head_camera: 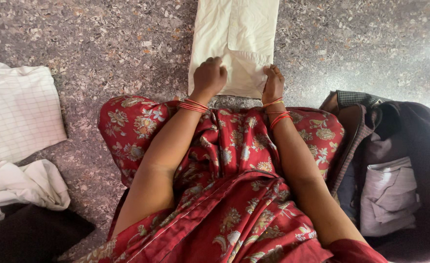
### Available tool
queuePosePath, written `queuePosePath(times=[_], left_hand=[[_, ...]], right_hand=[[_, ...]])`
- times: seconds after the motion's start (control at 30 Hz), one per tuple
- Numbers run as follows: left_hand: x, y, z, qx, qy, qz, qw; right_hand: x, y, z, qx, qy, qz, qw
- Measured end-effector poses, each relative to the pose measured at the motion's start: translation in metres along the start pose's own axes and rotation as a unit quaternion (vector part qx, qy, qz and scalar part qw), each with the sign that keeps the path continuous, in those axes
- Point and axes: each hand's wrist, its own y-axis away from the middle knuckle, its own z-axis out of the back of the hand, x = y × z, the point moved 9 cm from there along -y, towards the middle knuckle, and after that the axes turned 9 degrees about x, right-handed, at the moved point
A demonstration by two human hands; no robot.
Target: The person folds a shirt and other pieces of laundry while sitting on the floor, smoothing the fabric with their hands and placing the folded items into a bag.
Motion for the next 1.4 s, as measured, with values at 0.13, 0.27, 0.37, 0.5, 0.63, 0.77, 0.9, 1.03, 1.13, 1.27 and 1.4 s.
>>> queuePosePath(times=[0.13, 0.27, 0.37, 0.5, 0.63, 0.77, 0.9, 1.03, 1.13, 1.27, 1.4], left_hand=[[0.027, -0.010, -0.007, 0.069, 0.293, 0.051, 0.952], [0.017, 0.004, -0.053, 0.320, 0.166, 0.052, 0.931], [-0.002, -0.001, -0.033, 0.187, 0.106, -0.065, 0.974], [0.042, -0.013, -0.007, 0.097, 0.120, 0.119, 0.981], [0.058, -0.004, 0.055, -0.180, 0.060, 0.118, 0.975], [0.107, -0.011, 0.015, -0.080, 0.182, 0.261, 0.945], [0.118, -0.028, -0.034, -0.073, 0.199, 0.172, 0.962], [0.089, -0.025, -0.124, 0.177, 0.297, 0.149, 0.926], [0.009, -0.002, -0.167, 0.377, 0.266, -0.114, 0.880], [-0.041, 0.027, -0.155, 0.467, 0.141, -0.248, 0.837], [0.021, -0.026, -0.043, 0.124, 0.206, 0.093, 0.966]], right_hand=[[0.004, 0.002, -0.005, 0.008, 0.008, 0.020, 1.000], [0.012, 0.005, -0.012, 0.019, 0.064, 0.049, 0.997], [0.038, 0.023, -0.049, 0.084, 0.236, 0.091, 0.964], [0.064, 0.078, -0.139, 0.307, 0.535, 0.204, 0.760], [0.063, 0.056, -0.120, 0.171, 0.505, 0.067, 0.843], [0.081, 0.049, -0.114, 0.095, 0.630, 0.196, 0.745], [0.055, 0.043, -0.108, 0.109, 0.740, 0.131, 0.651], [0.037, 0.012, -0.067, 0.031, 0.835, 0.010, 0.549], [0.050, 0.009, -0.053, -0.063, 0.869, 0.047, 0.489], [0.044, 0.019, -0.055, -0.058, 0.728, 0.040, 0.682], [0.013, 0.019, -0.079, 0.068, 0.743, -0.028, 0.666]])
